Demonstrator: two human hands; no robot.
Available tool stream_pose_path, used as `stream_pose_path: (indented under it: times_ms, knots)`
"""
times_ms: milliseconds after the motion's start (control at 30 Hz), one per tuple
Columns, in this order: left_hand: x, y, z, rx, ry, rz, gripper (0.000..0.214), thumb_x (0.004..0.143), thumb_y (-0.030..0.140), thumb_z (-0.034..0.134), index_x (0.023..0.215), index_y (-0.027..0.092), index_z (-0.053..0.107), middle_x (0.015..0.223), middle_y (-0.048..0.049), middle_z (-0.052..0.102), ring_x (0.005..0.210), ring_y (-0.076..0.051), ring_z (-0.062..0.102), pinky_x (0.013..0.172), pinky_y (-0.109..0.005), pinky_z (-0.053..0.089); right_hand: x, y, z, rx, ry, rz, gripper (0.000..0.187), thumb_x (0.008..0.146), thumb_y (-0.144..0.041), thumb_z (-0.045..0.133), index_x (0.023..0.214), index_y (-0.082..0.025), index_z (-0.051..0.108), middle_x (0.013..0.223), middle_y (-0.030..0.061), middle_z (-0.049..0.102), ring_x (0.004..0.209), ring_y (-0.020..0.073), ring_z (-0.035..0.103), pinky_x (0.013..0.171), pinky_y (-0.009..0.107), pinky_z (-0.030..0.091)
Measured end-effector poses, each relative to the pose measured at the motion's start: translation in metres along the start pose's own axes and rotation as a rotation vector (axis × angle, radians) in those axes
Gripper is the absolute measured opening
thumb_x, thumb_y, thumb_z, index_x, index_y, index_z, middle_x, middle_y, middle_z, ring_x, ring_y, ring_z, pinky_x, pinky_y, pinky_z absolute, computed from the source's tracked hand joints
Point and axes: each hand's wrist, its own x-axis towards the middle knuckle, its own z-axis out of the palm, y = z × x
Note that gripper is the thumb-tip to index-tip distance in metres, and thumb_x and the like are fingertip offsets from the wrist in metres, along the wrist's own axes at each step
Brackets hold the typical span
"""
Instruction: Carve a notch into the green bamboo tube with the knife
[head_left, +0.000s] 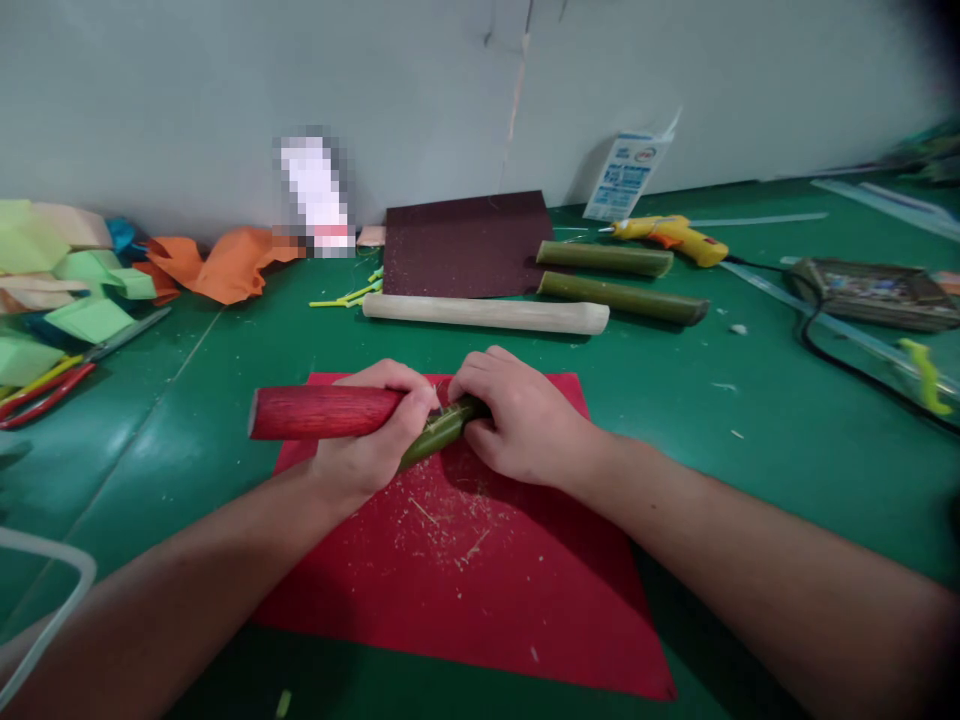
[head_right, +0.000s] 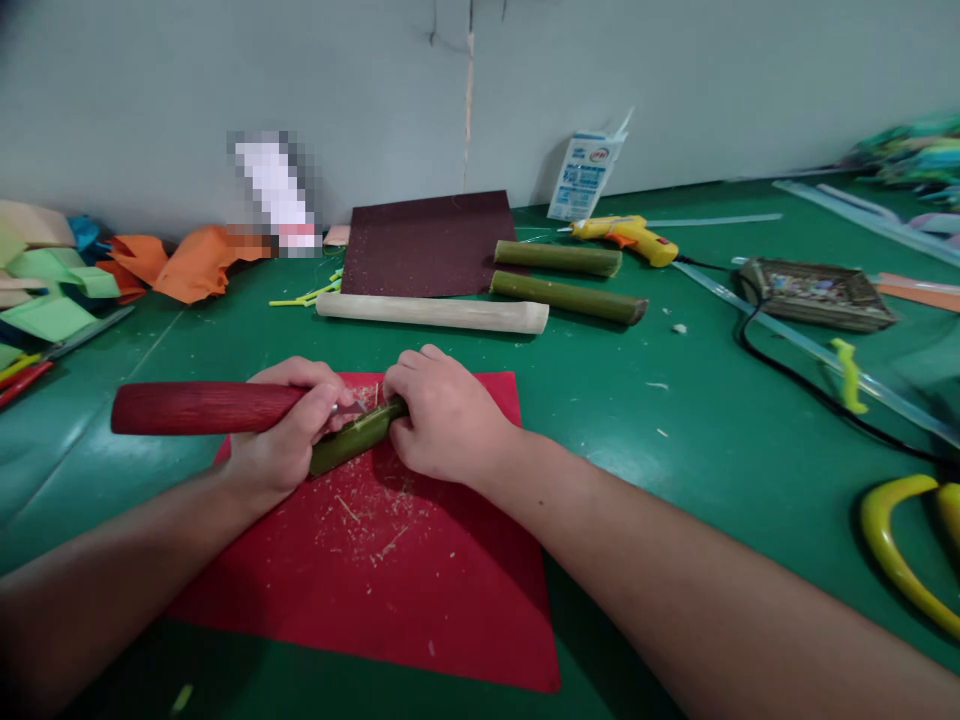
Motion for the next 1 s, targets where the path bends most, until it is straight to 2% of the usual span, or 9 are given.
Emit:
stream_pose_path:
  times_ms: [133, 433, 567, 800, 1000]
  knots:
    - [0.0015, 0.0018, 0.0003, 0.064, -0.096, 0.004, 0.013, 0.089, 0.024, 0.061, 0.078, 0.022, 0.065, 0.071, 0.0033, 0.066, 0.063, -0.010, 0.057, 0.064, -0.024, 0.050, -0.0009, -0.0003, 0.0009, 0.007, 0.004, 0.001, 0.016, 0.065, -0.010, 0.050, 0.079, -0.015, 0.058, 0.079, 0.0071, 0.057, 0.076, 0.0202, 0.047, 0.073, 0.034, 0.035]
    - [0.0048, 0.0057, -0.0001, 0.126, -0.176, -0.070, 0.010, 0.088, 0.027, 0.063, 0.081, 0.021, 0.067, 0.073, 0.0025, 0.066, 0.066, -0.010, 0.059, 0.066, -0.024, 0.050, -0.0010, 0.0003, 0.0000, -0.009, 0.000, -0.016, 0.017, 0.065, -0.011, 0.049, 0.079, -0.015, 0.057, 0.078, 0.0072, 0.056, 0.074, 0.0200, 0.045, 0.072, 0.034, 0.035]
    - [0.0070, 0.0066, 0.0011, 0.110, -0.163, -0.079, 0.014, 0.087, 0.026, 0.064, 0.074, 0.020, 0.063, 0.067, 0.0033, 0.064, 0.062, -0.010, 0.057, 0.061, -0.024, 0.048, -0.0005, 0.0004, -0.0002, -0.010, -0.003, -0.012, 0.015, 0.065, -0.011, 0.048, 0.078, -0.015, 0.056, 0.078, 0.0072, 0.056, 0.074, 0.0201, 0.044, 0.072, 0.034, 0.034]
    - [0.0054, 0.0054, -0.0004, 0.139, -0.145, -0.009, 0.019, 0.087, 0.023, 0.062, 0.068, 0.019, 0.060, 0.064, 0.0023, 0.060, 0.059, -0.010, 0.052, 0.055, -0.026, 0.043, -0.0013, -0.0005, 0.0002, 0.017, 0.001, -0.001, 0.016, 0.065, -0.010, 0.049, 0.078, -0.017, 0.054, 0.079, 0.0066, 0.056, 0.075, 0.0201, 0.046, 0.073, 0.033, 0.034]
    - [0.0038, 0.0016, -0.0020, 0.064, -0.110, -0.004, 0.024, 0.086, 0.019, 0.059, 0.062, 0.019, 0.056, 0.057, 0.0039, 0.052, 0.053, -0.009, 0.047, 0.052, -0.025, 0.040, -0.0015, -0.0021, -0.0012, 0.005, -0.013, 0.010, 0.017, 0.064, -0.009, 0.050, 0.078, -0.017, 0.054, 0.080, 0.0066, 0.057, 0.076, 0.0201, 0.046, 0.073, 0.033, 0.034]
